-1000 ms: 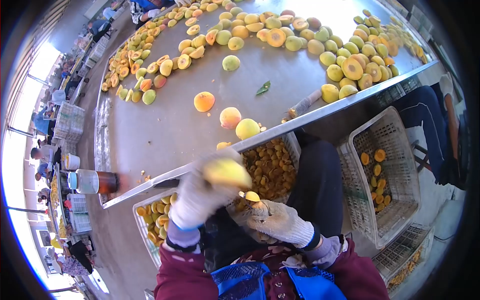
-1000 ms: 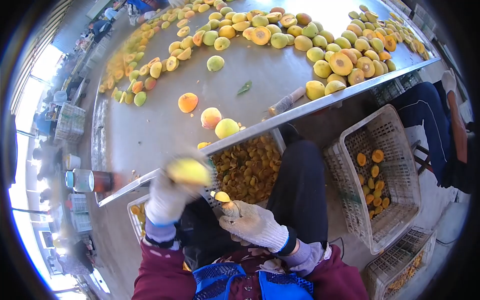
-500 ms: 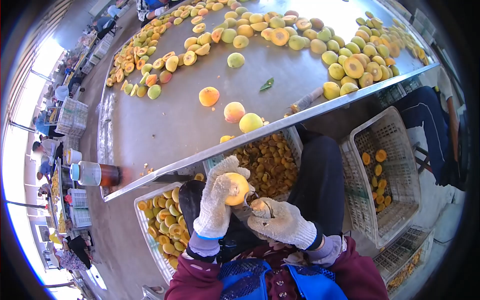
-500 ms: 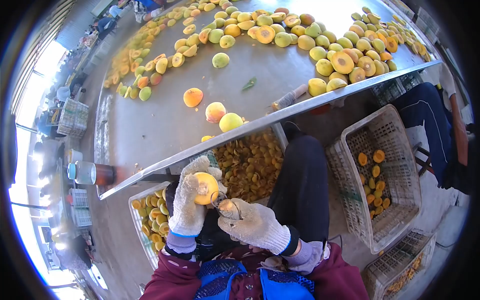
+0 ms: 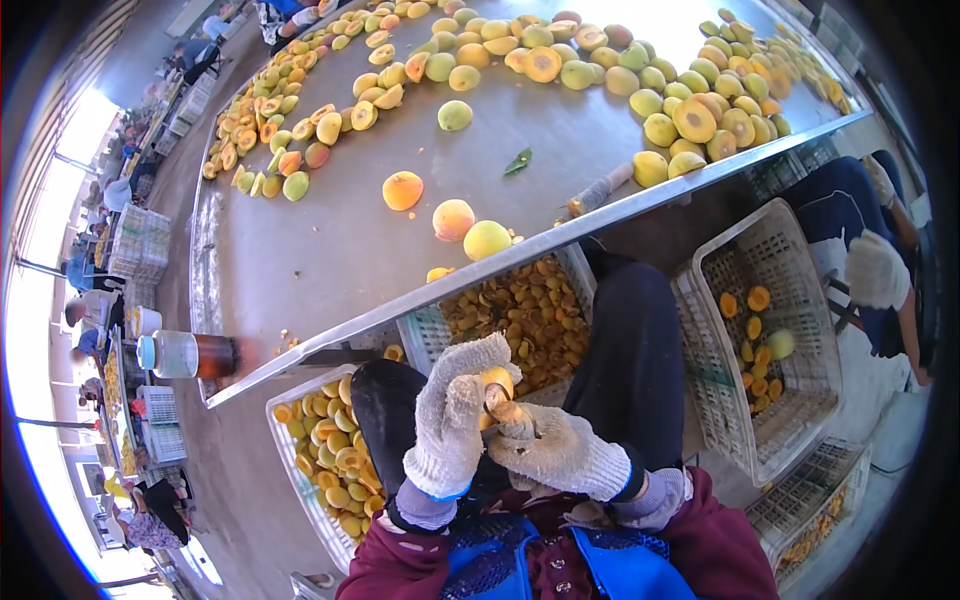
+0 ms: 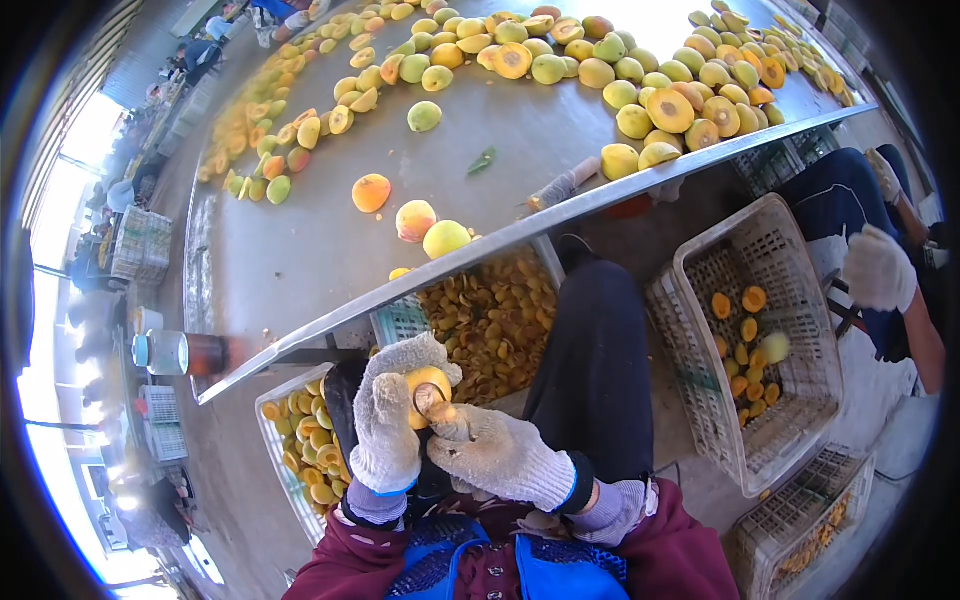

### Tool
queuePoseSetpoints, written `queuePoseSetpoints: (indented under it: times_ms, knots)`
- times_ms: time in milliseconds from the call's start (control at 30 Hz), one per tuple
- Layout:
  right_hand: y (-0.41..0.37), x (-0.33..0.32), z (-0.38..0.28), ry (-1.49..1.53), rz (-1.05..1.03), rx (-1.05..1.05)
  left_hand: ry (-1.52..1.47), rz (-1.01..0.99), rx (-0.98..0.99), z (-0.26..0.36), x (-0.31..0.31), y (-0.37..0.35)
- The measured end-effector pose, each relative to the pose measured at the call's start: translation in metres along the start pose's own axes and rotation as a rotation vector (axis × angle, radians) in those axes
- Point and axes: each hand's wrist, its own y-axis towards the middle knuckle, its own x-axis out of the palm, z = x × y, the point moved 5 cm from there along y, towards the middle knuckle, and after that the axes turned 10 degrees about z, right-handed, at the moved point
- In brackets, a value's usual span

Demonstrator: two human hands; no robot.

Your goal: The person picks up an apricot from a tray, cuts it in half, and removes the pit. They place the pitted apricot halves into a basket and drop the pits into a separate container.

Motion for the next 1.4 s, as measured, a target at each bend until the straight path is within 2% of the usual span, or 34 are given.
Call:
queuePoseSetpoints:
  times_ms: [67, 100, 133, 167, 233, 267, 333, 367, 467, 500, 600, 633, 667, 733, 800, 867, 933, 1033, 1067, 1133, 1167, 1233, 1267, 1333, 1400]
  knots:
    - [0.004, 0.007, 0.008, 0.174, -0.112, -0.012, 0.085, 0.000, 0.073, 0.004, 0.002, 0.002]
    - [0.005, 0.005, 0.010, 0.174, -0.110, -0.011, 0.162, 0.024, 0.188, 0.011, 0.004, 0.004]
    - [0.002, 0.008, 0.013, 0.387, -0.269, 0.076, 0.240, 0.048, 0.302, 0.019, 0.007, 0.005]
    - [-0.002, 0.012, 0.012, 0.599, -0.427, 0.162, 0.238, 0.047, 0.302, 0.025, 0.008, 0.008]
    - [-0.005, 0.010, 0.012, 0.625, -0.450, 0.149, 0.417, -0.037, 0.444, 0.040, 0.015, 0.012]
    - [-0.007, 0.010, 0.012, 0.652, -0.476, 0.137, 0.415, -0.038, 0.444, 0.041, 0.016, 0.012]
    - [-0.009, 0.007, 0.011, 0.660, -0.505, 0.137, 0.658, -0.035, 0.737, 0.051, 0.022, 0.007]
    - [-0.010, 0.007, 0.011, 0.665, -0.536, 0.137, 0.647, -0.024, 0.812, 0.055, 0.024, 0.006]
    - [-0.011, 0.005, 0.014, 0.724, -0.534, 0.173, 0.758, -0.122, 0.794, 0.061, 0.033, 0.003]
    - [-0.010, 0.006, 0.013, 0.724, -0.535, 0.174, 0.823, -0.175, 0.648, 0.057, 0.033, 0.010]
    - [-0.006, 0.005, 0.017, 0.681, -0.417, 0.236, 0.834, -0.160, 0.531, 0.054, 0.033, 0.013]
    - [-0.007, 0.003, 0.019, 0.712, -0.460, 0.188, 0.782, -0.121, 0.652, 0.057, 0.036, 0.007]
    - [-0.009, 0.003, 0.020, 0.742, -0.501, 0.142, 0.778, -0.122, 0.652, 0.051, 0.034, 0.007]
    - [-0.006, 0.003, 0.025, 0.708, -0.432, 0.130, 0.658, -0.081, 0.927, 0.054, 0.033, 0.001]
    - [-0.004, 0.003, 0.022, 0.674, -0.369, 0.118, 0.683, -0.063, 0.851, 0.051, 0.032, 0.006]
    - [-0.003, 0.002, 0.012, 0.639, -0.372, 0.254, 0.692, -0.182, 0.309, 0.027, 0.027, 0.023]
    - [0.002, 0.004, 0.024, 0.694, -0.384, 0.260, 0.687, -0.178, 0.356, 0.032, 0.032, 0.022]
    - [0.002, 0.004, 0.026, 0.734, -0.422, 0.196, 0.898, -0.231, 0.601, 0.039, 0.039, 0.017]
    - [0.003, 0.004, 0.024, 0.747, -0.429, 0.129, 0.899, -0.231, 0.600, 0.039, 0.039, 0.018]
    - [0.001, 0.005, 0.021, 0.765, -0.437, 0.064, 0.812, -0.243, 0.858, 0.048, 0.042, 0.012]
    - [-0.001, 0.003, 0.021, 0.781, -0.421, 0.125, 0.811, -0.244, 0.859, 0.044, 0.042, 0.013]
    - [-0.001, 0.000, 0.022, 0.796, -0.406, 0.187, 0.528, -0.018, 0.787, 0.039, 0.032, 0.018]
    - [-0.001, -0.002, 0.020, 0.778, -0.460, 0.197, 0.529, -0.019, 0.787, 0.039, 0.032, 0.012]
    - [0.002, 0.003, 0.026, 0.763, -0.514, 0.207, 0.223, -0.018, 0.086, 0.012, 0.024, 0.010]
    - [0.009, 0.011, 0.038, 0.807, -0.461, 0.074, 0.278, -0.057, 0.137, 0.012, 0.022, 0.015]
